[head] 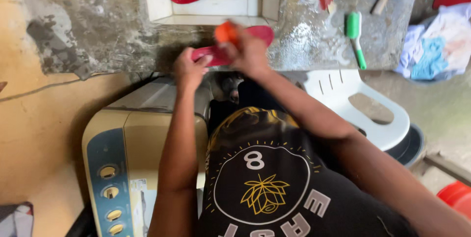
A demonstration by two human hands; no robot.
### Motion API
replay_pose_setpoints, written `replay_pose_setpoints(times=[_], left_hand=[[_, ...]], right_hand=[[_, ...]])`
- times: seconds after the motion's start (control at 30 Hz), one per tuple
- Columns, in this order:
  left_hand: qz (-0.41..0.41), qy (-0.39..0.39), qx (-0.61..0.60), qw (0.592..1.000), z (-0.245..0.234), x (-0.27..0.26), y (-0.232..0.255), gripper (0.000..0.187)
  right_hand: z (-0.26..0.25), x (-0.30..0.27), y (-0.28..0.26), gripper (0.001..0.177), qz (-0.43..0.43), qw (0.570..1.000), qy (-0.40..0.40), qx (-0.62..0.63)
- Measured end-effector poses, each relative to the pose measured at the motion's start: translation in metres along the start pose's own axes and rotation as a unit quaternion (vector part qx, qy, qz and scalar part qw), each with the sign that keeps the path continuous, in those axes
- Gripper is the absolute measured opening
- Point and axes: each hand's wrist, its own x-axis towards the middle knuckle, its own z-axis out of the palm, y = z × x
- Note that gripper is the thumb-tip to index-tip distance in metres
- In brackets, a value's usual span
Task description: The person washes two red insoles in a sink using a brush and water, then scrubs a pair of white and green sneakers with a brush and wipes them with a cloth.
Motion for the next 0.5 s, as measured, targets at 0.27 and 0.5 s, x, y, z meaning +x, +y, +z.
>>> replay_pose_setpoints(times=[0.27,0.5], left_hand=[[-0.012,0.069,0.112,0.991,-0.019,0.001,-0.006,0.041],[0.033,0.068,0.141,0.987,-0.018,0.010,0.008,0.039]], right_hand=[[0.008,-0.007,0.029,0.067,-0.020,0.970,-0.140,-0.198],[-0.002,0.021,0.025,0.058,-0.028,0.993,0.034,-0.113]])
